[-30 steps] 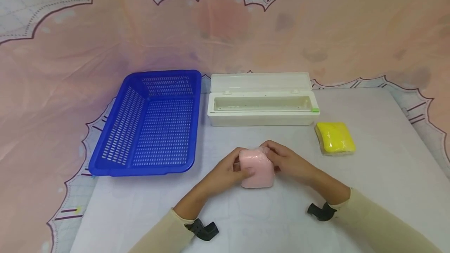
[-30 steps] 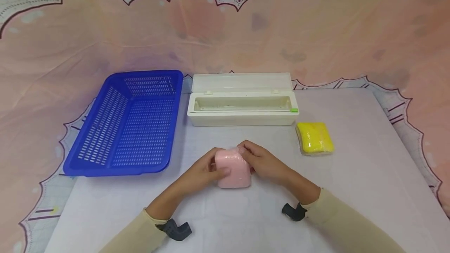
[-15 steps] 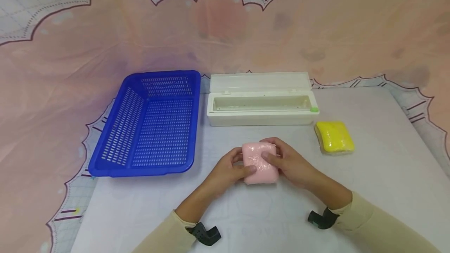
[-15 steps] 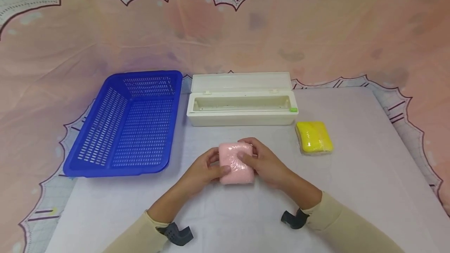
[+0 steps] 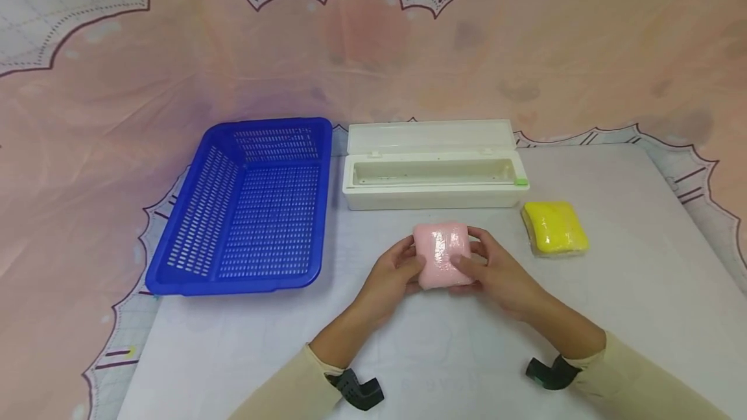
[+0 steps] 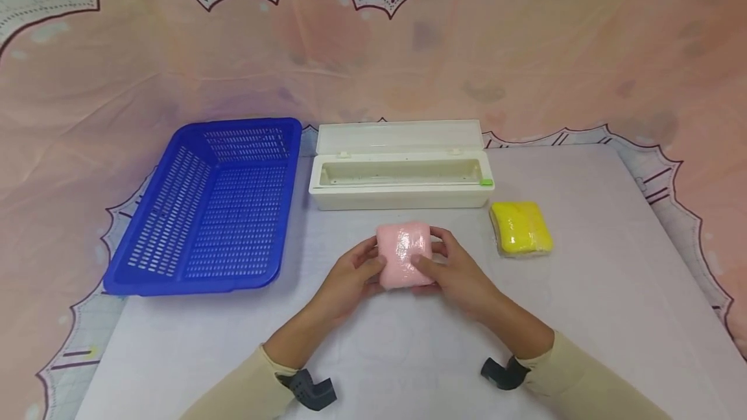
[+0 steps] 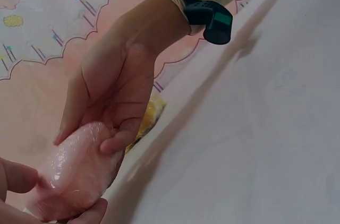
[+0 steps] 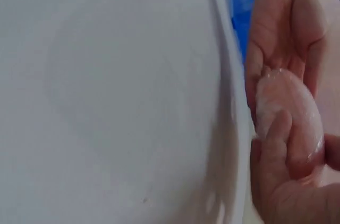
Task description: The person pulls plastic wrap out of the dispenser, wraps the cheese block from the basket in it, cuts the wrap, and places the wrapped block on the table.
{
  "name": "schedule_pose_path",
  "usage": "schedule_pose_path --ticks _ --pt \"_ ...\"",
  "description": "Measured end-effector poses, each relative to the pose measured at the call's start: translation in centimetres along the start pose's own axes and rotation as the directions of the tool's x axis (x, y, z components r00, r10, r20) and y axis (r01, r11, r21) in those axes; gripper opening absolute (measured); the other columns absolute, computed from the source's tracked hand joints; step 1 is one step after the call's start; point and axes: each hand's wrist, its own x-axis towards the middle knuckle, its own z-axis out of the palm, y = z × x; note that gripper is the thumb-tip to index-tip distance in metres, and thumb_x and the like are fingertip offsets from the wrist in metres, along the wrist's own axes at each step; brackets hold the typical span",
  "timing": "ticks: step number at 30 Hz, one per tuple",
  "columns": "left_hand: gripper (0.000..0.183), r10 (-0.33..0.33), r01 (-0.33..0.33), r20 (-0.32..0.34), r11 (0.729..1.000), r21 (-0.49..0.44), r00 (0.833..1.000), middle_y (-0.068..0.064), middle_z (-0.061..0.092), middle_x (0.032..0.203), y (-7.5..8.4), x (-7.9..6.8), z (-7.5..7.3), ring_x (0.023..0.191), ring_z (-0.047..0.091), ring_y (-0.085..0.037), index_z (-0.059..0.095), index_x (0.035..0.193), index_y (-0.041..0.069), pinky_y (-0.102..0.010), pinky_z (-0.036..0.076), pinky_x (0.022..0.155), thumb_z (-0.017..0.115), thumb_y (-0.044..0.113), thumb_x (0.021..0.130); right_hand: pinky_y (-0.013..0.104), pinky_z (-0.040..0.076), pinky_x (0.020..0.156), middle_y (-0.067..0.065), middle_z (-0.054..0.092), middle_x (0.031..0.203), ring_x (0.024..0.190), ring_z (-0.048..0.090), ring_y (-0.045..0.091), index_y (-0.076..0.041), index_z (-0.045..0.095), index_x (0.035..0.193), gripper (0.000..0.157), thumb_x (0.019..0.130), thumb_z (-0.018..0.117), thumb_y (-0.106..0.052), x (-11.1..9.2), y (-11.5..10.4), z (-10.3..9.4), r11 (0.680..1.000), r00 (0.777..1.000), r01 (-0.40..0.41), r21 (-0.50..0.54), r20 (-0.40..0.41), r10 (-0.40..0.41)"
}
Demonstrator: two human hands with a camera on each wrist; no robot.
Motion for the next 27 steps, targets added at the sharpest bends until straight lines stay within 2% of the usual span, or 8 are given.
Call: schedule_pose_path --ticks 2,5,8,12,17,19,22,27 --pt "0.066 0.013 -0.013 -0.032 1.000 0.003 0.999 -0.018 0.048 0.149 -0.1 0.5 0.7 0.116 0.063 -0.022 0.031 0.159 0.007 -0.033 0.058 0.089 0.059 0.007 0.099 0.038 0.059 0.094 0.019 0.041 0.151 0.112 0.065 0.025 -0.012 0.017 0.163 0.080 0.103 0.060 -0.040 -0.2 0.1 -0.3 0.989 0.996 0.009 -0.148 -0.082 -0.021" --pt "0.063 0.046 -0.044 -0.063 0.999 0.023 0.997 -0.018 0.049 0.147 -0.3 1.4 2.0 0.116 0.064 -0.023 0.036 0.155 0.008 -0.031 0.058 0.085 0.061 0.004 0.097 0.037 0.058 0.094 0.019 0.045 0.148 0.109 0.065 0.024 -0.011 0.020 0.163 0.077 0.104 0.053 -0.049 -0.6 0.1 -0.8 0.930 0.982 -0.002 -0.366 -0.178 -0.068" --pt "0.055 0.070 -0.065 -0.072 0.995 0.080 0.995 -0.014 0.051 0.147 -0.3 2.5 3.3 0.115 0.065 -0.019 0.042 0.150 0.010 -0.027 0.058 0.082 0.061 0.007 0.099 0.048 0.055 0.100 0.023 0.043 0.150 0.119 0.060 0.032 -0.006 0.024 0.162 0.074 0.106 0.048 -0.048 -0.8 -0.1 -1.4 0.887 0.965 -0.005 -0.462 -0.236 -0.118" --pt "0.054 0.112 -0.097 -0.068 0.976 0.196 0.991 -0.013 0.054 0.141 -0.1 4.0 4.7 0.112 0.065 -0.017 0.042 0.152 0.004 -0.027 0.059 0.082 0.059 0.010 0.101 0.060 0.047 0.107 0.028 0.039 0.152 0.133 0.047 0.044 0.000 0.025 0.160 0.073 0.106 0.048 -0.045 -1.0 -0.3 -2.2 0.858 0.946 -0.024 -0.513 -0.289 -0.146" --pt "0.052 0.156 -0.129 -0.048 0.926 0.354 0.987 -0.009 0.062 0.120 0.0 5.7 6.1 0.095 0.062 -0.009 0.047 0.150 0.000 -0.020 0.054 0.076 0.059 0.008 0.100 0.062 0.043 0.109 0.033 0.044 0.146 0.130 0.048 0.045 0.007 0.021 0.158 0.072 0.108 0.048 -0.036 -0.9 0.1 -3.3 0.829 0.931 -0.036 -0.559 -0.319 -0.175" --pt "0.050 0.156 -0.128 -0.043 0.913 0.387 0.987 -0.007 0.061 0.115 0.0 6.2 6.4 0.089 0.059 -0.007 0.050 0.148 0.000 -0.018 0.052 0.073 0.060 0.008 0.099 0.063 0.041 0.111 0.035 0.044 0.148 0.131 0.048 0.045 0.010 0.020 0.157 0.069 0.108 0.047 -0.032 -0.8 0.3 -3.7 0.824 0.927 -0.030 -0.566 -0.325 -0.189" --pt "0.048 0.149 -0.120 -0.043 0.909 0.400 0.988 -0.007 0.063 0.112 -0.1 6.6 6.8 0.084 0.059 -0.006 0.052 0.146 0.000 -0.018 0.052 0.070 0.061 0.007 0.099 0.063 0.038 0.113 0.036 0.040 0.151 0.134 0.045 0.046 0.012 0.020 0.156 0.067 0.108 0.047 -0.025 -0.7 0.5 -4.1 0.827 0.921 -0.009 -0.562 -0.327 -0.212" --pt "0.045 0.146 -0.097 -0.075 0.886 0.453 0.986 -0.006 0.069 0.117 -0.1 6.8 7.0 0.093 0.063 -0.008 0.059 0.142 0.005 -0.018 0.052 0.075 0.065 0.010 0.097 0.066 0.032 0.115 0.040 0.035 0.153 0.143 0.036 0.053 0.015 0.023 0.154 0.065 0.104 0.054 -0.013 -0.4 0.9 -4.2 0.799 0.901 0.025 -0.600 -0.332 -0.278"
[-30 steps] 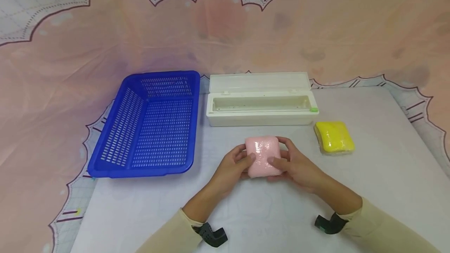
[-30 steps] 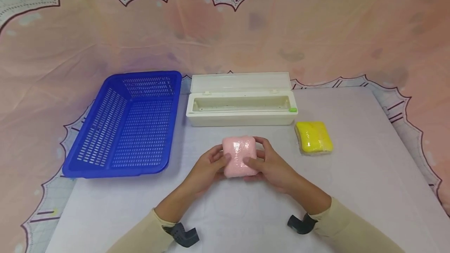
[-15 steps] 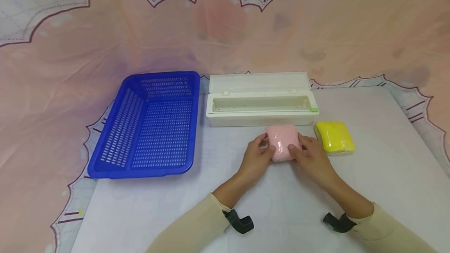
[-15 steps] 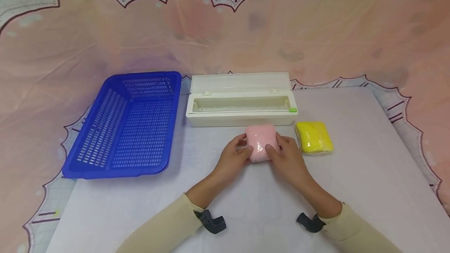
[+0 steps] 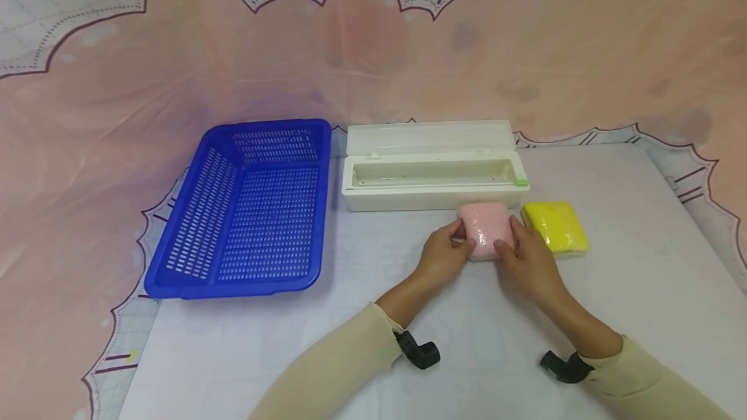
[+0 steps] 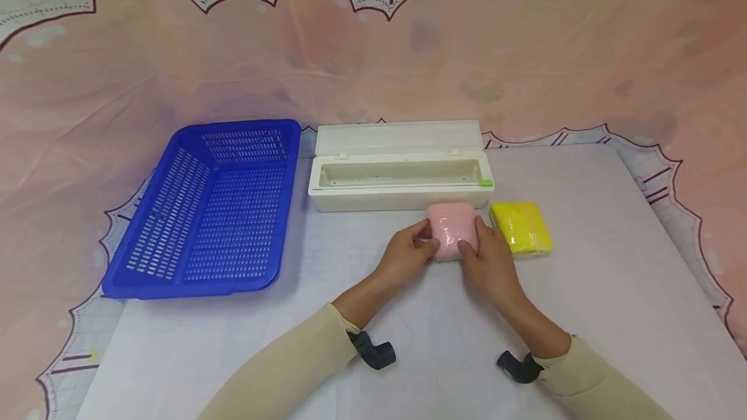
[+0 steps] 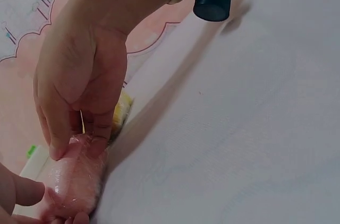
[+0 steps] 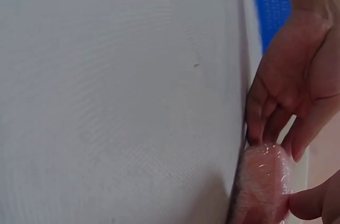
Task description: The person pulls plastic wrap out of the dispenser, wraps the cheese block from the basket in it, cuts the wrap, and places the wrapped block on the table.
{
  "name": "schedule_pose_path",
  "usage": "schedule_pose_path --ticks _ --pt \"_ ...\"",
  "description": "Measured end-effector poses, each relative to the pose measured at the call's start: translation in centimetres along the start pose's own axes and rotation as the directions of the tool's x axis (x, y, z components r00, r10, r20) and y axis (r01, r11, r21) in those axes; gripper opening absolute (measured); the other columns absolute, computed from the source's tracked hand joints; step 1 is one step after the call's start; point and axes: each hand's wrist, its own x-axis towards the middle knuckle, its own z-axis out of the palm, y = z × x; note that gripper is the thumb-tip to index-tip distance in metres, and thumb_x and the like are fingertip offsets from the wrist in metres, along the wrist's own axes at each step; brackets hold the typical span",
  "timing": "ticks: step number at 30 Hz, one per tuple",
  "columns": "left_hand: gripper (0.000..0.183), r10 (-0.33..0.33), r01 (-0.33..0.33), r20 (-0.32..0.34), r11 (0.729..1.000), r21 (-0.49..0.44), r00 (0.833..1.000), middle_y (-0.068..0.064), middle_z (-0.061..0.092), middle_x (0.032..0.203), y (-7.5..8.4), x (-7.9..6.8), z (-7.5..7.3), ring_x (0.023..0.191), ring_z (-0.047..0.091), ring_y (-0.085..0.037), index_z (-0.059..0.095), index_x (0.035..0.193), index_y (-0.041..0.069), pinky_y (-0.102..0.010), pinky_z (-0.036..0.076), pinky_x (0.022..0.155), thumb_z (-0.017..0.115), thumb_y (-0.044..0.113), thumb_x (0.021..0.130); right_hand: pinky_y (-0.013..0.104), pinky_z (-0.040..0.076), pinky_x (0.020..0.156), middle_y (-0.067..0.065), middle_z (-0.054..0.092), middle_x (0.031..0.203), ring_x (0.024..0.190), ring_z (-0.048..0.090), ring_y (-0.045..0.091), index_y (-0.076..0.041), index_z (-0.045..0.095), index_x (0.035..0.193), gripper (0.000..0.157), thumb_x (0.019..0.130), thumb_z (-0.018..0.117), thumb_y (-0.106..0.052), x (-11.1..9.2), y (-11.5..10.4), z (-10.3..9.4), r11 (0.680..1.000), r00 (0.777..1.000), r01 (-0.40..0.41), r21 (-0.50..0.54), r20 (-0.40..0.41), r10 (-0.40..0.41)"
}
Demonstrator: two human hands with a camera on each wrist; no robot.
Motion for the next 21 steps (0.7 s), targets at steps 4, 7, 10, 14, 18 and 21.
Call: schedule_pose_path --ticks 4,7,10,14,18,21 --pt "0.044 -0.013 0.013 -0.015 1.000 0.020 1.000 -0.006 0.072 0.123 0.03 -0.15 0.02 0.100 0.067 -0.012 0.061 0.139 0.007 -0.019 0.054 0.079 0.067 0.012 0.096 0.068 0.028 0.116 0.043 0.030 0.154 0.144 0.031 0.056 0.015 0.020 0.155 0.067 0.103 0.055 -0.008 -0.02 0.03 0.20 1.000 1.000 0.010 -0.028 -0.001 -0.010" --pt "0.044 -0.021 0.021 -0.016 1.000 0.001 1.000 -0.007 0.071 0.127 -0.05 -0.18 0.06 0.103 0.067 -0.013 0.061 0.139 0.007 -0.020 0.054 0.081 0.067 0.012 0.096 0.069 0.028 0.116 0.043 0.026 0.154 0.144 0.029 0.057 0.014 0.016 0.156 0.068 0.104 0.053 -0.009 -0.04 -0.11 0.17 0.999 1.000 -0.006 -0.041 0.023 0.007" --pt "0.042 -0.024 0.023 -0.012 1.000 -0.017 1.000 -0.006 0.071 0.128 -0.13 -0.22 0.10 0.103 0.067 -0.013 0.061 0.139 0.008 -0.020 0.054 0.082 0.066 0.011 0.097 0.069 0.026 0.116 0.043 0.023 0.156 0.145 0.026 0.057 0.013 0.013 0.157 0.069 0.104 0.052 -0.009 -0.03 -0.15 0.15 0.999 0.999 -0.018 -0.044 0.043 0.019" --pt "0.041 -0.027 0.027 -0.006 0.999 -0.027 1.000 -0.006 0.071 0.129 -0.20 -0.37 0.03 0.104 0.066 -0.011 0.062 0.138 0.008 -0.020 0.055 0.082 0.066 0.011 0.097 0.068 0.024 0.118 0.044 0.020 0.157 0.147 0.023 0.057 0.013 0.010 0.157 0.071 0.103 0.052 -0.008 -0.04 -0.16 0.15 0.999 0.999 -0.014 -0.038 0.048 0.016" --pt "0.041 -0.023 0.022 -0.002 0.999 -0.037 1.000 -0.007 0.071 0.129 -0.29 -0.50 -0.16 0.104 0.066 -0.012 0.062 0.137 0.006 -0.021 0.056 0.082 0.066 0.011 0.097 0.068 0.022 0.118 0.044 0.018 0.158 0.147 0.021 0.057 0.014 0.010 0.157 0.071 0.103 0.052 -0.007 0.00 -0.11 0.14 0.999 0.999 -0.003 -0.037 0.050 0.005" --pt "0.041 -0.011 0.012 0.003 0.999 -0.032 1.000 -0.007 0.071 0.130 -0.34 -0.57 -0.32 0.107 0.067 -0.013 0.061 0.138 0.006 -0.021 0.056 0.084 0.065 0.011 0.098 0.068 0.022 0.118 0.043 0.017 0.158 0.148 0.020 0.057 0.014 0.009 0.157 0.072 0.103 0.051 -0.009 0.05 -0.09 0.11 0.999 0.998 -0.014 -0.040 0.068 0.017"
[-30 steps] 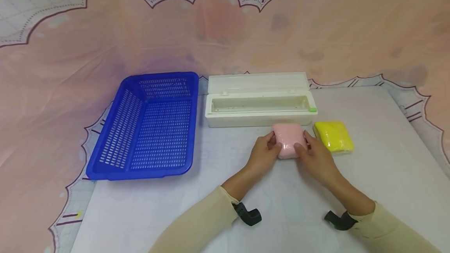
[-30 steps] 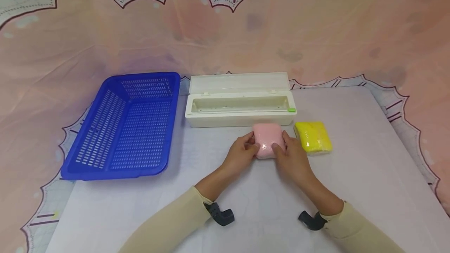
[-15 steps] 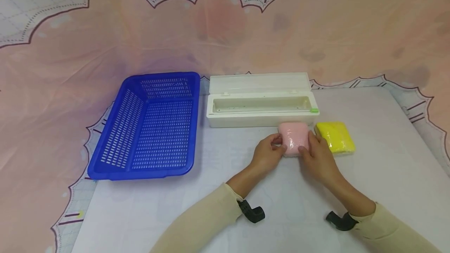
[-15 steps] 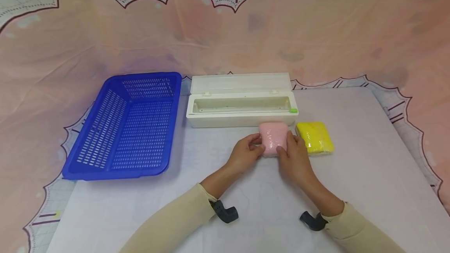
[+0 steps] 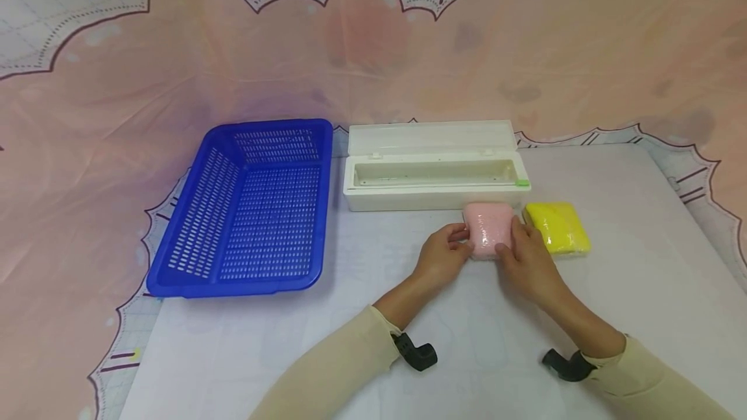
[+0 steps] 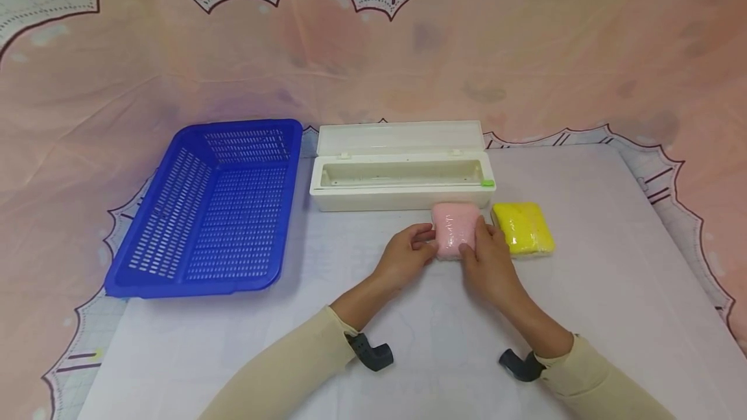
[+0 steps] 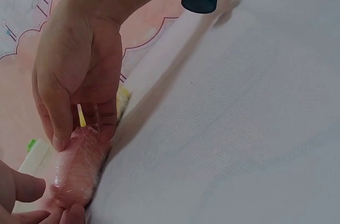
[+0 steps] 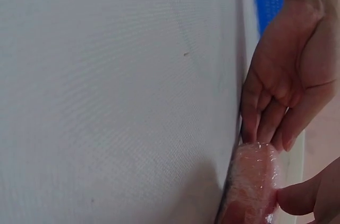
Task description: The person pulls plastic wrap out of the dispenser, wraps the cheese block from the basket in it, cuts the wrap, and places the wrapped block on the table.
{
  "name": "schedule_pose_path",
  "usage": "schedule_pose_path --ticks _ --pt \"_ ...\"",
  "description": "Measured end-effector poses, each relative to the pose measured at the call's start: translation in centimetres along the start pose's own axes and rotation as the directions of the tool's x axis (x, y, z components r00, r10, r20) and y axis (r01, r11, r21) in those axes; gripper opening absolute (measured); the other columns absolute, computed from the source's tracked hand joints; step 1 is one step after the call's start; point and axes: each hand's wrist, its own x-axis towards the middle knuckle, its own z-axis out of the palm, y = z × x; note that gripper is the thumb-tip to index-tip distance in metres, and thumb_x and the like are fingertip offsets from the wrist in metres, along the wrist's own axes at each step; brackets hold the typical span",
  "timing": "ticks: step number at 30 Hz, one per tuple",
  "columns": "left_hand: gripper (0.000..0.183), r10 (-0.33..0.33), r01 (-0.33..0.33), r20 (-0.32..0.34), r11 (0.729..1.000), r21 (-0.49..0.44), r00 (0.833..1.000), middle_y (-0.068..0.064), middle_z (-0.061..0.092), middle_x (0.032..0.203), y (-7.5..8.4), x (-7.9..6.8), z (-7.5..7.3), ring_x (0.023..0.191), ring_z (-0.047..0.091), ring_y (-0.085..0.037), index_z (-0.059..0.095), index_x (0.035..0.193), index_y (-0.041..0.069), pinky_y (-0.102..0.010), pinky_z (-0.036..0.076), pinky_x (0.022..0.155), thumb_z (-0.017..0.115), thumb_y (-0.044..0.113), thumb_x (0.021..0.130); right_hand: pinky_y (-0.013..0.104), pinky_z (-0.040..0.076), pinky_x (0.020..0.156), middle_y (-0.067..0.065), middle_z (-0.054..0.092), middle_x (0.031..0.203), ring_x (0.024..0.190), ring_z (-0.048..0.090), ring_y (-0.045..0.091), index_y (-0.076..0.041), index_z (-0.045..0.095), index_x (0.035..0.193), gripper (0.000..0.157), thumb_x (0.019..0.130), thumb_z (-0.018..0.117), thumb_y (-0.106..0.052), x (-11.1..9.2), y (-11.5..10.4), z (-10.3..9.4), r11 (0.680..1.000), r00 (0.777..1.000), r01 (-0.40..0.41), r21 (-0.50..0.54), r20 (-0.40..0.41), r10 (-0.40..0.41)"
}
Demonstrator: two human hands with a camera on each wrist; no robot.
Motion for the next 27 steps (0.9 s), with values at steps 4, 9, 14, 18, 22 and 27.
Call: schedule_pose_path --ticks 4,9,14,18,22,27 --pt "0.042 0.010 -0.010 0.009 1.000 0.011 1.000 -0.007 0.070 0.132 -0.1 -0.1 -0.2 0.114 0.066 -0.016 0.060 0.139 0.007 -0.023 0.055 0.088 0.064 0.012 0.098 0.069 0.023 0.117 0.043 0.017 0.158 0.148 0.021 0.057 0.013 0.007 0.157 0.072 0.104 0.050 -0.010 0.2 -0.1 -0.1 1.000 0.999 -0.012 -0.001 0.031 0.012" --pt "0.043 0.027 -0.028 0.028 0.999 0.020 0.999 -0.006 0.068 0.136 -0.3 -0.2 -0.6 0.122 0.065 -0.020 0.058 0.141 0.007 -0.028 0.055 0.095 0.062 0.014 0.099 0.070 0.025 0.116 0.040 0.015 0.161 0.148 0.019 0.056 0.008 0.005 0.159 0.074 0.105 0.051 -0.014 0.2 -0.5 -0.2 1.000 0.999 -0.015 0.018 0.052 0.014" --pt "0.048 0.020 -0.023 0.060 0.998 0.060 0.998 -0.008 0.063 0.143 -0.5 -1.0 -1.3 0.127 0.063 -0.023 0.053 0.146 0.008 -0.034 0.053 0.102 0.062 0.019 0.100 0.072 0.026 0.114 0.040 0.014 0.161 0.148 0.019 0.057 0.004 0.006 0.161 0.074 0.106 0.050 -0.019 -0.1 -0.6 -0.5 0.999 0.998 -0.021 0.033 0.051 0.020" --pt "0.052 0.007 -0.018 0.074 0.988 0.156 0.997 -0.006 0.059 0.148 -0.7 -2.2 -2.3 0.131 0.061 -0.021 0.049 0.151 0.014 -0.040 0.050 0.108 0.059 0.031 0.103 0.073 0.027 0.113 0.039 0.011 0.162 0.149 0.019 0.057 0.003 0.005 0.161 0.075 0.108 0.048 -0.026 -0.5 -0.8 -1.0 1.000 0.999 -0.017 0.018 0.042 0.016" --pt "0.054 0.033 -0.059 0.095 0.958 0.280 0.995 -0.007 0.053 0.153 -0.4 -3.8 -3.9 0.137 0.055 -0.024 0.043 0.155 0.018 -0.047 0.046 0.112 0.051 0.041 0.106 0.074 0.030 0.110 0.039 0.014 0.161 0.147 0.023 0.058 0.005 0.005 0.161 0.075 0.109 0.045 -0.033 -1.2 -1.2 -1.8 1.000 1.000 0.022 -0.022 0.007 -0.021" --pt "0.058 0.128 -0.166 0.117 0.889 0.427 0.985 -0.011 0.036 0.164 1.4 -6.2 -6.7 0.152 0.034 -0.030 0.038 0.158 0.017 -0.053 0.030 0.123 0.039 0.047 0.109 0.078 0.030 0.107 0.039 0.018 0.160 0.145 0.025 0.059 0.007 0.012 0.160 0.070 0.109 0.043 -0.031 -1.2 -1.4 -3.1 0.990 0.988 0.131 -0.056 -0.078 -0.135"
